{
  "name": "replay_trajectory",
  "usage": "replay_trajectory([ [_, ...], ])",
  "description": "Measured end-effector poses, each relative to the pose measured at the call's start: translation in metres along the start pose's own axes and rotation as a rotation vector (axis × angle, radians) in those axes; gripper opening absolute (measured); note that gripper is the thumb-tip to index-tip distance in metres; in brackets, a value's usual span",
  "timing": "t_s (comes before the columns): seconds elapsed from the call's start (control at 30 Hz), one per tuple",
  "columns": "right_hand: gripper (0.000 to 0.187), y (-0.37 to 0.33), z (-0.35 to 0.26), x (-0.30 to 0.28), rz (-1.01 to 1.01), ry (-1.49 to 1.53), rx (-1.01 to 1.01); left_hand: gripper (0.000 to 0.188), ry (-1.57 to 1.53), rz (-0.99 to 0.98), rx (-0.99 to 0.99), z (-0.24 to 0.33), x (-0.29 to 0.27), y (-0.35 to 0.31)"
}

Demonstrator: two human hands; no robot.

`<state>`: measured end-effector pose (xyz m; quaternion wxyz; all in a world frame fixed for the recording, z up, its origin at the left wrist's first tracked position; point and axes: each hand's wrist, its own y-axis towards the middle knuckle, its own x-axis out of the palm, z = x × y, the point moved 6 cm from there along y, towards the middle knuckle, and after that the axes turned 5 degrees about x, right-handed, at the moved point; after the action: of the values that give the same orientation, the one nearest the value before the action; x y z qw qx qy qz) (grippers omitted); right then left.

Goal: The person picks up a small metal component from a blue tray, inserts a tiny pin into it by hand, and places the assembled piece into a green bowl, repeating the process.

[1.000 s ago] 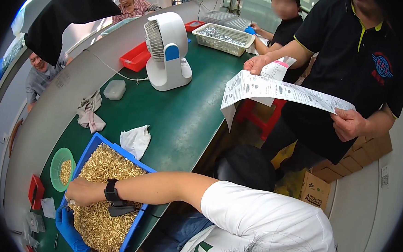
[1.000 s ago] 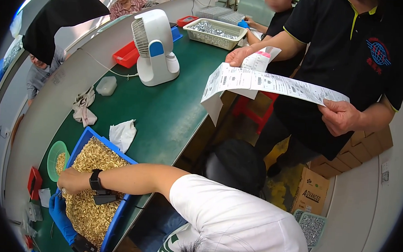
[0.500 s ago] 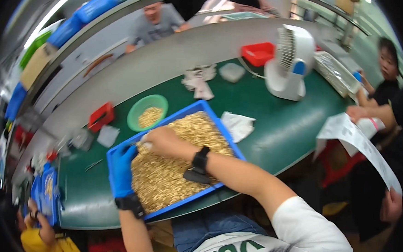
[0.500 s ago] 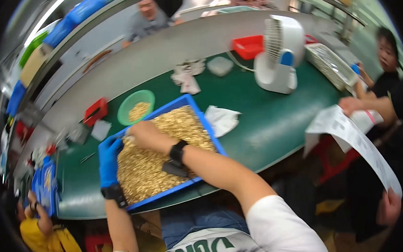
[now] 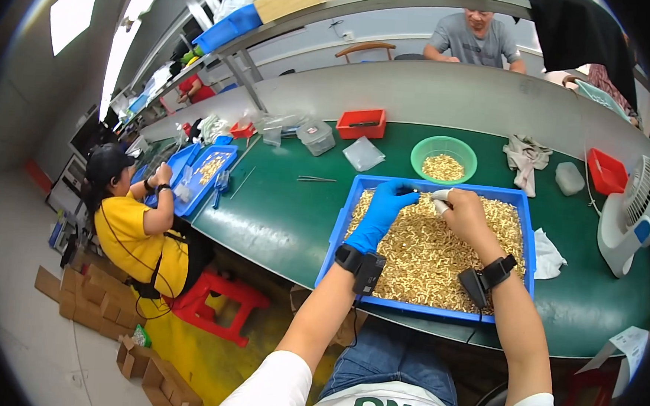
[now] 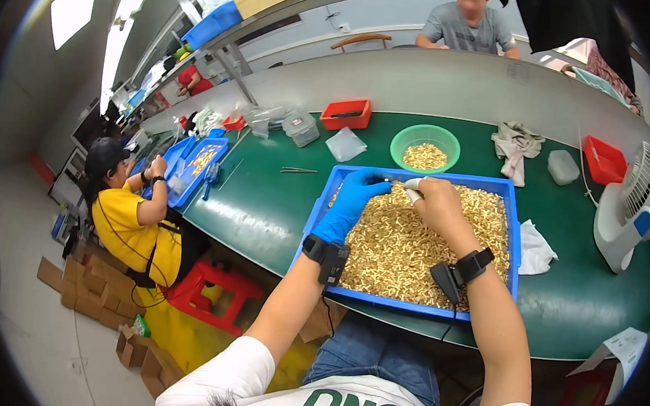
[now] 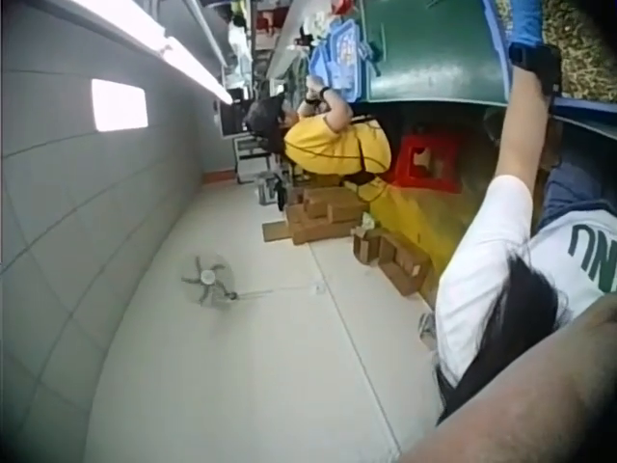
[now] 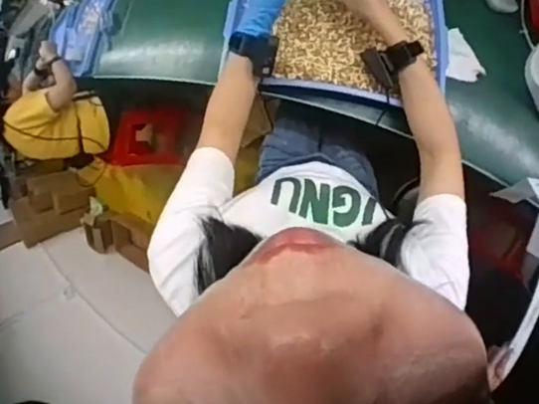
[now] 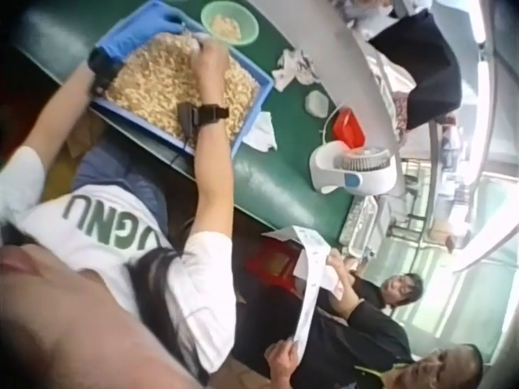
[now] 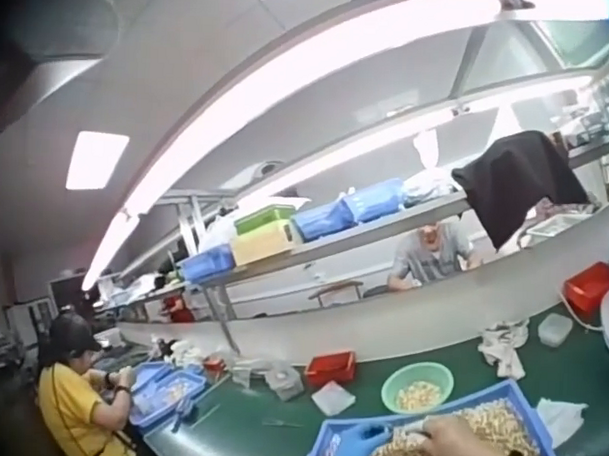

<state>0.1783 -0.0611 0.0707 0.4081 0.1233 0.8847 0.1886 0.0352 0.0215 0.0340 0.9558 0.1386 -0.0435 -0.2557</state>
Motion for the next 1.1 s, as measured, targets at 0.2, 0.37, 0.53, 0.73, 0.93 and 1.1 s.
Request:
replay_trajectory([
  [0.2, 0.012, -0.001, 0.009, 0.006, -0.034, 0.044, -0.002, 0.017, 0.156, -0.061, 0.11, 0.002, 0.005, 0.001],
  [0.37, 0.01, -0.001, 0.01, 0.007, -0.249, 0.279, 0.182, 0.016, 0.129, -0.133, 0.115, 0.003, 0.007, 0.0],
  [0.53, 0.01, -0.004, 0.002, 0.023, -0.321, 0.144, 0.115, 0.016, 0.128, -0.218, 0.019, -0.001, 0.019, -0.005],
  [0.73, 0.011, -0.004, 0.008, 0.024, -0.16, 0.439, 0.383, 0.015, -0.003, -0.085, 0.036, 0.003, 0.012, -0.001],
  [0.93, 0.011, -0.001, 0.024, 0.024, 0.012, 0.348, 0.249, 0.019, -0.12, -0.011, -0.04, 0.005, 0.013, -0.002],
  [1.1, 0.013, 0.001, 0.035, 0.024, 0.052, 0.403, 0.28, 0.022, -0.071, 0.061, 0.008, 0.008, 0.001, 0.0],
])
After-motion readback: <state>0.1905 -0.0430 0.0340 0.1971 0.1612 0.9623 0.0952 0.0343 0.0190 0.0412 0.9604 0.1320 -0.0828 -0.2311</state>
